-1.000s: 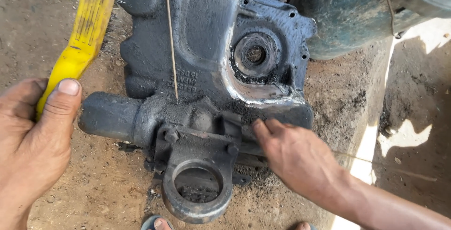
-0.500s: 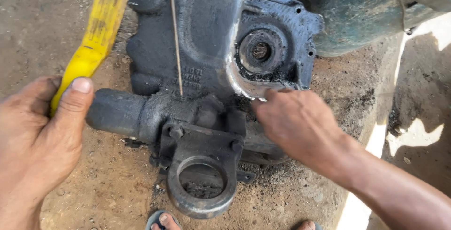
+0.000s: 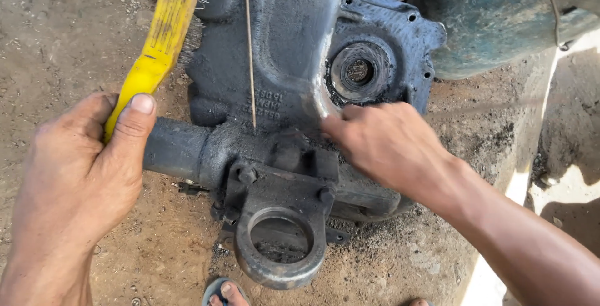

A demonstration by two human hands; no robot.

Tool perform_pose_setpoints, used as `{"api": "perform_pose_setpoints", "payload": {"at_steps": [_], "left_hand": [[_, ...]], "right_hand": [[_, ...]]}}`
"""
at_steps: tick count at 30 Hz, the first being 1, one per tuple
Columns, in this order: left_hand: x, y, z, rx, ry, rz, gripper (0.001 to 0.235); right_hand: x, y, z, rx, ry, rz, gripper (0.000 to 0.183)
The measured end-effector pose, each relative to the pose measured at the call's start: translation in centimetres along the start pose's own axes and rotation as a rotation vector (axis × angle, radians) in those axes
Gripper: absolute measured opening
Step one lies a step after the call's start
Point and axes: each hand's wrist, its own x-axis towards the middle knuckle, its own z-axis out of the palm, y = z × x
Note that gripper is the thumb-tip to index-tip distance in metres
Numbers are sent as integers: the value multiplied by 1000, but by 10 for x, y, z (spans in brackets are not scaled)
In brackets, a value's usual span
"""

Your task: The person cleans a large metal engine component using a wire brush and a metal scraper to remove residue and grime.

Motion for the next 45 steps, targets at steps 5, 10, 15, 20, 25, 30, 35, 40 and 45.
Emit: {"api": "perform_pose_setpoints", "payload": {"at_steps": [5,10,15,20,25,30,35,40,45], "left_hand": [[-1,-5,6,-3,-40,103,57],[-1,-19,-1,13,-5,32,51],[-1,-3,-2,-68,-37,-50,40],[-6,-4,-5,14,-40,-23,39],[-3,-14,0,22,37,65,37],[-4,-7,0,107,21,64,41],[2,-2,0,22,-72,12,56],[4,1,8,56,-57,57,57],[6,-6,8,61,-22,142,61]], "right_hand": [[29,-9,1,142,-181,131,55],[6,13,5,-142,-130,-35,23],[15,10,1,-105,144,-129,27],[6,16,-7,-185,-172,-3,29],[19,10,7,19,10,-35,25],[8,19,9,-420,-23,-202,43],[6,18,-4,-24,-187,28,36],[25,-14,-30,-339,-290,-35,27],[38,-45,-58,-622,-432,-127,19]]}}
